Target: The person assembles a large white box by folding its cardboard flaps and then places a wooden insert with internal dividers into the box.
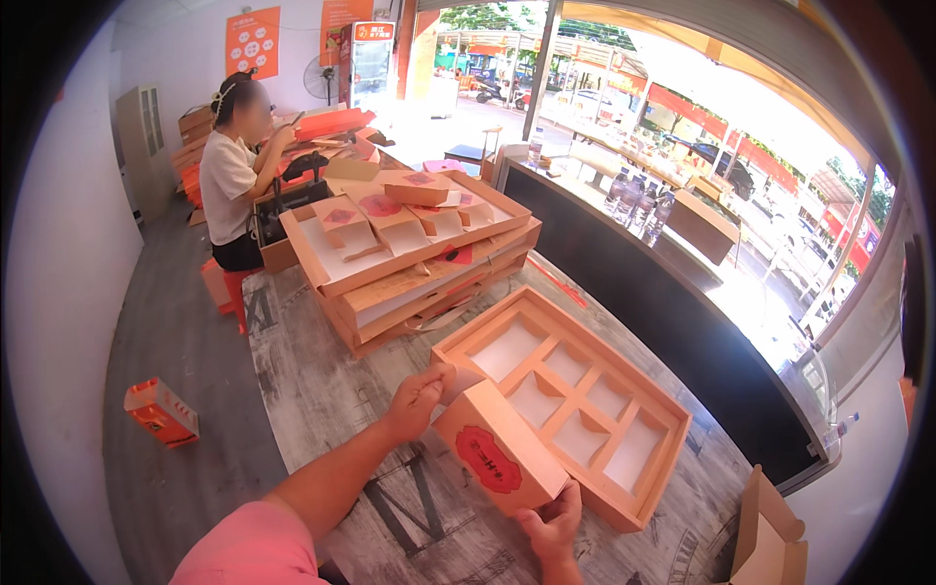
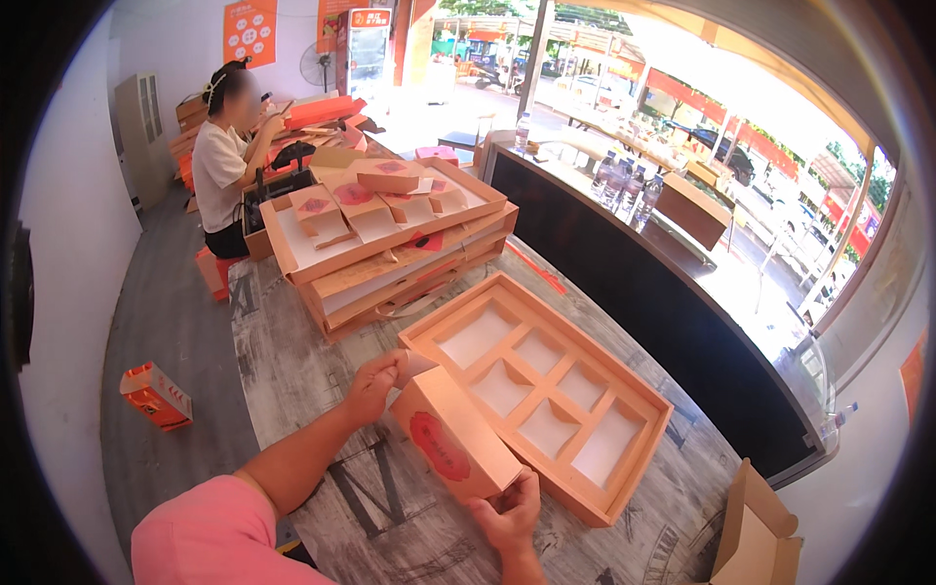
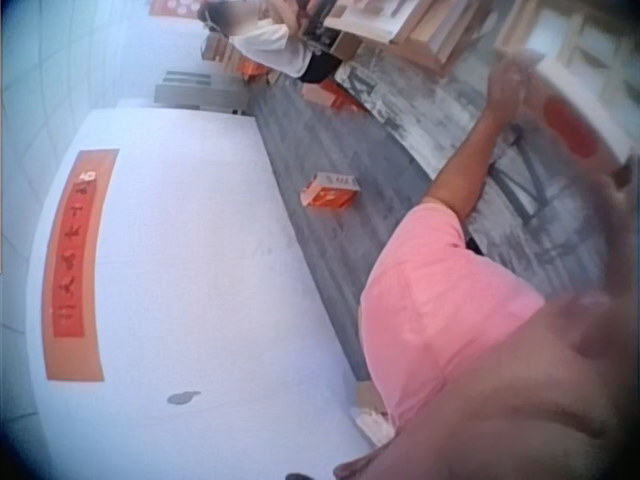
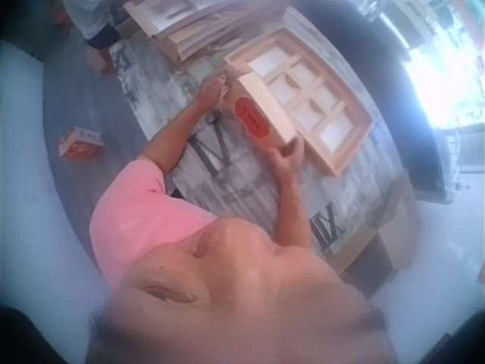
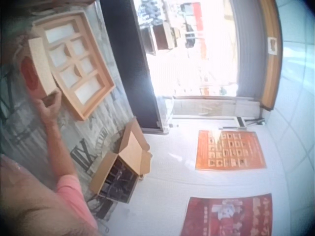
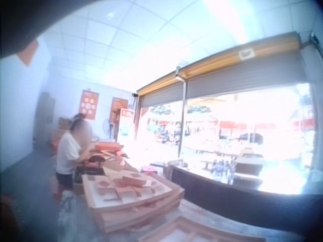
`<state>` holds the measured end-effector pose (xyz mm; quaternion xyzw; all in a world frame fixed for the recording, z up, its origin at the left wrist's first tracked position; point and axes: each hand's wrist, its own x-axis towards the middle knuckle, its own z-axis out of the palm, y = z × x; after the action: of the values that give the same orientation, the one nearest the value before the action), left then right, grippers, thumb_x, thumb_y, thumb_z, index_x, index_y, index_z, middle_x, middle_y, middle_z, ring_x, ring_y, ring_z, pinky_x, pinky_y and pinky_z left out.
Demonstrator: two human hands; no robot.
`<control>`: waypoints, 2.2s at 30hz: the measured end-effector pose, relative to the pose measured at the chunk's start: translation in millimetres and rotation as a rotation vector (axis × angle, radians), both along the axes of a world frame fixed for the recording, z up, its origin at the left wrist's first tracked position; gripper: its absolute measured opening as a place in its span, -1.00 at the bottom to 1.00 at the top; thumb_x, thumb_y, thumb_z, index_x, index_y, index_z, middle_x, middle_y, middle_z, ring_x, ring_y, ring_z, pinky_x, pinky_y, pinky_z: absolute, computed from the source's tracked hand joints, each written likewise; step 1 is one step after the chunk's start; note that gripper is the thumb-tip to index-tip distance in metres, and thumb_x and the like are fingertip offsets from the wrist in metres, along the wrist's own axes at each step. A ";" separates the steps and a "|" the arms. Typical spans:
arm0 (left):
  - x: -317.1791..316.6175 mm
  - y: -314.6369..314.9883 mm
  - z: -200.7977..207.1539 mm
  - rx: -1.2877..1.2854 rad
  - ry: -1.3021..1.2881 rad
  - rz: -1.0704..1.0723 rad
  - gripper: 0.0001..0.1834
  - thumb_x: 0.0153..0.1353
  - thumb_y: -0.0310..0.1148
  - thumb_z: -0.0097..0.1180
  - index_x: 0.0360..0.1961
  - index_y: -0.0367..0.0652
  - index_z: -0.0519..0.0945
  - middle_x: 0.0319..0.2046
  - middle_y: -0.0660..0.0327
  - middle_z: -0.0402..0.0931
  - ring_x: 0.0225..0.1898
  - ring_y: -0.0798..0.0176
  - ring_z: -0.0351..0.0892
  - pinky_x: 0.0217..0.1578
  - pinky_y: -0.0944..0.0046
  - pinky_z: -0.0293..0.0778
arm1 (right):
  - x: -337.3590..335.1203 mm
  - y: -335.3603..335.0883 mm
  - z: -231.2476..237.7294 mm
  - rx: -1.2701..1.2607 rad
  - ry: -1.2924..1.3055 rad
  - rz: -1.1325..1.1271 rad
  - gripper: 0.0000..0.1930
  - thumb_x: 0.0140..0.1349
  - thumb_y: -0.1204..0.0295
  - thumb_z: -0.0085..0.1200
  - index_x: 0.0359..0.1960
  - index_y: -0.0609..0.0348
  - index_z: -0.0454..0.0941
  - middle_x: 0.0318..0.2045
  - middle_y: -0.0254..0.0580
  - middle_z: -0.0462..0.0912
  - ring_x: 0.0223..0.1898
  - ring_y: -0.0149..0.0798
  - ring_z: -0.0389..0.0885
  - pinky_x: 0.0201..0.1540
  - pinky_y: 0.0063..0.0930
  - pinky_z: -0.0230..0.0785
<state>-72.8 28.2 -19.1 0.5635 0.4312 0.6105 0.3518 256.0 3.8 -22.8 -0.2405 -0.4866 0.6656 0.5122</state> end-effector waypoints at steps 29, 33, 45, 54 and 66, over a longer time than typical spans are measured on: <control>30.6 2.8 14.3 0.219 -0.004 0.278 -0.58 0.62 -0.45 -0.08 0.43 -0.25 0.47 0.37 0.11 0.49 0.40 0.23 0.44 0.39 0.26 0.30 | -3.0 0.8 -1.5 -0.108 0.025 -0.072 -0.43 0.22 0.42 0.50 0.21 0.29 0.50 -0.03 -0.25 0.73 -0.27 -0.50 0.65 -0.35 -0.65 0.41; 27.2 1.5 11.1 0.199 0.080 0.291 -0.62 0.61 -0.48 -0.05 0.36 -0.26 0.55 0.32 0.09 0.58 0.36 0.22 0.51 0.36 0.27 0.36 | 3.3 2.8 -9.7 -0.135 0.081 -0.024 -0.35 0.19 0.55 0.49 0.30 0.37 0.47 0.10 -0.15 0.69 -0.05 -0.34 0.73 -0.07 -0.56 0.56; 25.9 -1.6 18.0 0.114 -0.052 0.194 -0.45 0.44 -0.53 0.19 0.44 -0.21 0.46 0.34 0.11 0.54 0.29 0.27 0.54 0.30 0.28 0.42 | -2.8 -1.8 11.4 -0.102 0.069 -0.091 -0.46 0.18 0.68 0.39 0.18 0.28 0.43 0.03 -0.20 0.67 -0.03 -0.38 0.70 0.04 -0.52 0.60; 13.5 2.9 15.1 0.074 -0.210 0.119 -0.23 0.25 -0.60 0.30 0.51 -0.16 0.37 0.26 0.07 0.59 0.23 0.27 0.60 0.24 0.24 0.51 | 2.0 -3.6 0.2 0.009 -0.033 -0.181 -0.50 0.12 0.62 0.51 -0.05 0.14 0.38 -0.12 -0.34 0.61 -0.14 -0.51 0.61 -0.04 -0.63 0.54; 12.6 12.6 3.1 0.030 -0.195 0.196 -0.24 0.27 -0.30 0.49 0.45 -0.19 0.45 0.13 0.11 0.66 0.10 0.32 0.64 0.14 0.29 0.54 | 1.0 -7.5 20.6 0.026 -0.048 -0.233 -0.46 0.21 0.47 0.52 0.13 0.24 0.45 0.04 -0.22 0.65 0.06 -0.37 0.59 0.16 -0.37 0.50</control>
<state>-60.2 40.7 -16.0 0.4620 0.4388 0.7001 0.3223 256.9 -3.7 -2.3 -0.3045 -0.4759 0.5894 0.5774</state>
